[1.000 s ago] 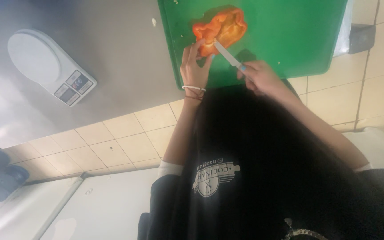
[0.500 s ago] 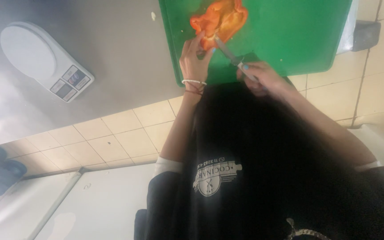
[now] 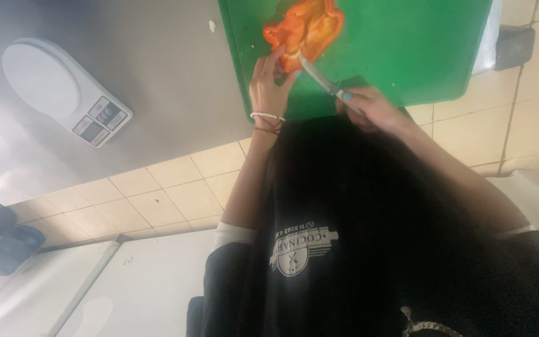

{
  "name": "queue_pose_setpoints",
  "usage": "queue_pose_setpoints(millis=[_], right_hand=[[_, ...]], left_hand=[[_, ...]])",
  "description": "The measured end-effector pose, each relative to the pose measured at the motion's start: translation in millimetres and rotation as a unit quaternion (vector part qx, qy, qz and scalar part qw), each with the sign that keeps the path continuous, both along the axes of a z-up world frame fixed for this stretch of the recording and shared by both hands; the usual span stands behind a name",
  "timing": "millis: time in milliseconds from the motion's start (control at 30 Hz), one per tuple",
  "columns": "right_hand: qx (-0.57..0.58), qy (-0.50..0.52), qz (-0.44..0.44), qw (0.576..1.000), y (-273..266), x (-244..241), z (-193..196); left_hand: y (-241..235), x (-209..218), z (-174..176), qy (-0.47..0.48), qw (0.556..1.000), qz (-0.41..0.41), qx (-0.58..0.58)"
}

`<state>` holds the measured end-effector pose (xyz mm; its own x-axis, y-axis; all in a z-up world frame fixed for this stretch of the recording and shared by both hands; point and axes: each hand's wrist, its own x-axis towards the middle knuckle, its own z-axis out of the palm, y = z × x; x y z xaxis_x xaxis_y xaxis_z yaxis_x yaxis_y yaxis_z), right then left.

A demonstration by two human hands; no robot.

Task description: Preparing and cutting bell peppers for food preparation.

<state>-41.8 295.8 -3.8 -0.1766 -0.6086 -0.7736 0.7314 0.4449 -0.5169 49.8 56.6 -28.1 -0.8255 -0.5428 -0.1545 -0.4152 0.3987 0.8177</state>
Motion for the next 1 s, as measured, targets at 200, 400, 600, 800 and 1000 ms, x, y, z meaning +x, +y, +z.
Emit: queue_pose_setpoints(millis=[200, 400, 600, 800, 1000], right_hand=[[-0.005, -0.004, 0.014, 1.0, -4, -5, 5], [0.019, 0.065, 0.065, 0.996, -16, -5, 2], [0.01, 0.058, 0.061, 0.996, -7, -6, 6], [-0.065, 0.085, 0.022, 0.994, 28, -8, -7], [0.026, 0.226, 0.04, 0.973, 17, -32, 36]], left_hand=[[-2, 3, 1, -0.025, 0.999, -0.022, -0.014], [-3, 2, 6, -0.024, 0.999, -0.019, 0.013], [-3, 3, 10, -0.004, 0.999, -0.037, -0.01], [-4, -6, 42, -0.047, 0.997, -0.056, -0.034], [-7, -19, 41, 0.007, 0.939, -0.133, -0.317]])
